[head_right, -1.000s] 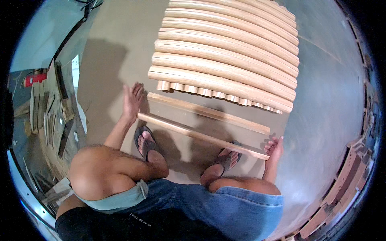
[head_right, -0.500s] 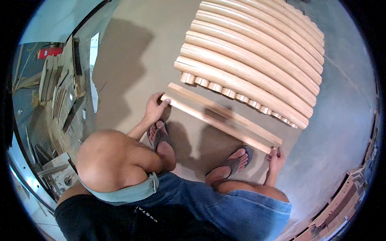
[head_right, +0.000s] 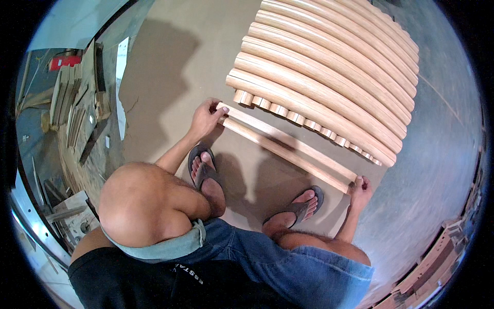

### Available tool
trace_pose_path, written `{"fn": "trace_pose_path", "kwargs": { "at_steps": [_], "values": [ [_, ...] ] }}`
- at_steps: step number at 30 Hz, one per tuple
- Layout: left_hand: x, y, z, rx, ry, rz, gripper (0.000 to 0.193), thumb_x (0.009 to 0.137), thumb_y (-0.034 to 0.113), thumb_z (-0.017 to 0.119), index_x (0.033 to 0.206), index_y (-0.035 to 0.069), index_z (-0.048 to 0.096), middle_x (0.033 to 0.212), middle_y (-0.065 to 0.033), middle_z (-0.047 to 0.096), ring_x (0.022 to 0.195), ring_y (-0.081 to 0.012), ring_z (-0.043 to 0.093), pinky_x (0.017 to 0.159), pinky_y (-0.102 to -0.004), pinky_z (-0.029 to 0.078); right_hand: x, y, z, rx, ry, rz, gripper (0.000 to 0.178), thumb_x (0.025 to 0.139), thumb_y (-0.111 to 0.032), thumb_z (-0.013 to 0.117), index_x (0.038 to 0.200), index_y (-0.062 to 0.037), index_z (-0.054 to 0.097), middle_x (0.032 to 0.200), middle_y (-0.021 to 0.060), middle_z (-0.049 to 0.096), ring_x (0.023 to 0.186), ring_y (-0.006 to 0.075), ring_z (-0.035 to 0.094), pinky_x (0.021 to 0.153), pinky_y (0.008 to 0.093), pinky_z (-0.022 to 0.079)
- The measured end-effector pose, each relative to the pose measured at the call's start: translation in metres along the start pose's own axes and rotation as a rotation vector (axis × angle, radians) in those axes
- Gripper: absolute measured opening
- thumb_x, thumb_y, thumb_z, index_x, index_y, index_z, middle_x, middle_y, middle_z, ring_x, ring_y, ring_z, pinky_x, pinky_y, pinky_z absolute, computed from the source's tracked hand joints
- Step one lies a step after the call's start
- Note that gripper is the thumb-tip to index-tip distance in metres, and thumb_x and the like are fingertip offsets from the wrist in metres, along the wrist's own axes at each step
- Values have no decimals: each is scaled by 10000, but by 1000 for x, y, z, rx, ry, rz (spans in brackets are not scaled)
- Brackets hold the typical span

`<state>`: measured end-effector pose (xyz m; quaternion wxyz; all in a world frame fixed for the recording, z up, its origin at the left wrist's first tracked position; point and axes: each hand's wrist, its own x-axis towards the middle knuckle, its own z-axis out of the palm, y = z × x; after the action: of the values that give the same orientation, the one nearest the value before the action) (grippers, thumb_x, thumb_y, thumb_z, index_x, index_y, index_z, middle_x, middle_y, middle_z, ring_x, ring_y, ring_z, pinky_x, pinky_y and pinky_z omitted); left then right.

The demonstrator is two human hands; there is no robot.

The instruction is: The person unwraps a bundle of wooden dowels and uses a table saw to cut them into shorter pieces. They then stack the cut dowels into a neat pile on a workbench.

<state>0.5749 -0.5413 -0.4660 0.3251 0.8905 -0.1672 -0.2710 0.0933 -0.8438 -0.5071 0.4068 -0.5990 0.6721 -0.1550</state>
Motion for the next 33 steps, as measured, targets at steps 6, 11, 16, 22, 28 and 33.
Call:
{"fn": "trace_pose_path", "kwargs": {
  "at_steps": [6, 11, 16, 22, 28, 33],
  "values": [
    [-3, -3, 5, -103, 22, -19, 295, 831, 207, 704, 1011, -19, 643, 936, -172, 663, 852, -280, 663, 792, -393, 523, -10, 18, -4, 133, 87, -5, 266, 889, -169, 725, 1067, 19, 664, 948, 66, 667, 850, 141, 593, 778, 289, 482],
    [-8, -3, 7, 78, 147, 67, 326, 829, 212, 709, 1054, -19, 657, 947, -189, 662, 877, -315, 652, 833, -410, 512, -18, 8, 4, 81, 134, -87, 407, 884, -192, 739, 1186, 58, 629, 1002, 106, 656, 844, 145, 601, 754, 312, 514],
    [-16, -20, 0, 55, 71, -23, 321, 826, 222, 711, 1041, -14, 681, 943, -198, 666, 857, -320, 649, 823, -408, 514, -30, -4, 1, -125, 64, 171, 476, 885, -231, 736, 1208, 96, 610, 989, 123, 665, 798, 131, 605, 682, 288, 515],
    [-23, -28, 5, -185, 37, -56, 275, 817, 121, 713, 1056, -9, 678, 920, -143, 684, 836, -236, 664, 790, -356, 528, -39, 53, -14, 178, 19, 181, 427, 881, -184, 722, 1190, 84, 604, 966, 99, 666, 818, 143, 619, 706, 275, 509],
    [-19, -38, 8, -181, 107, -32, 362, 818, 86, 694, 1160, -13, 626, 996, -153, 682, 911, -236, 666, 840, -346, 525, -41, 22, 1, 273, 111, 58, 439, 895, -95, 659, 1297, 52, 563, 1079, 105, 668, 909, 151, 621, 758, 280, 507],
    [-4, -11, 12, 46, 14, 107, 380, 852, 151, 644, 1193, -17, 628, 1115, -213, 636, 1000, -336, 629, 915, -407, 496, -27, 21, -13, -40, 16, 57, 471, 898, -76, 623, 1344, 52, 546, 1187, 148, 663, 1024, 179, 615, 847, 288, 485]
  ]
}}
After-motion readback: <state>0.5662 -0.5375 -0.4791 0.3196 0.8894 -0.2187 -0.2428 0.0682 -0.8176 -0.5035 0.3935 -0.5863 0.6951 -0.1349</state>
